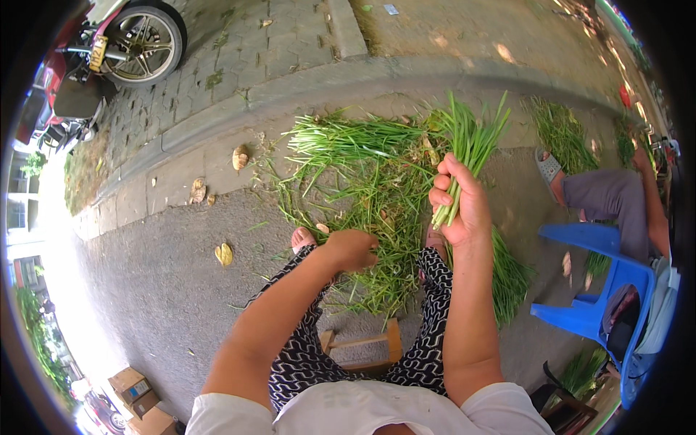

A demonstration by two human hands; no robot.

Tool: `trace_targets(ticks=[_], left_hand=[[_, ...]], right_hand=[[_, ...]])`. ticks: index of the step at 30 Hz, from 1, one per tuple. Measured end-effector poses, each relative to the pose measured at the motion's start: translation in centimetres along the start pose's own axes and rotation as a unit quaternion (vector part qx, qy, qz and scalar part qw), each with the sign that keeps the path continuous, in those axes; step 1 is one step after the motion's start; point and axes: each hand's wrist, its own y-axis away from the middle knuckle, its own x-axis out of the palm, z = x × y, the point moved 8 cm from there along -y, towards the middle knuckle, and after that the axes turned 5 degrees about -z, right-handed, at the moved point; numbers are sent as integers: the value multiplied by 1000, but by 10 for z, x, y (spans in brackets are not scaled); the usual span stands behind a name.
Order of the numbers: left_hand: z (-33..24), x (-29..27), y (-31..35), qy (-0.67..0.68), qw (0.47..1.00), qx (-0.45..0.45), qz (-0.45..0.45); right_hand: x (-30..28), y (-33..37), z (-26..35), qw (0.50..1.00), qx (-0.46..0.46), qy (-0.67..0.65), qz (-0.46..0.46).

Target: The person sorts green chive-like vegetable stalks by hand, plucking individual stalks from a pile, removing dry outer layers, and gathering them into a neat bundle.

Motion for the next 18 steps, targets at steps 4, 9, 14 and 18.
trace_targets(ticks=[4, 9, 14, 18], left_hand=[[41, -4, -27, -76, 996, -34, 19], [115, 45, -89, 36, 993, -108, -15], [162, 104, -152, 181, 952, -241, -62], [166, 117, -182, 177, 925, -333, -51]], right_hand=[[-7, 0, 2, 1000, 21, -4, -9], [-24, 19, 12, 997, -7, 49, -55], [-47, 39, 19, 992, -20, 45, -119], [-50, 52, 28, 989, -31, 69, -130]])
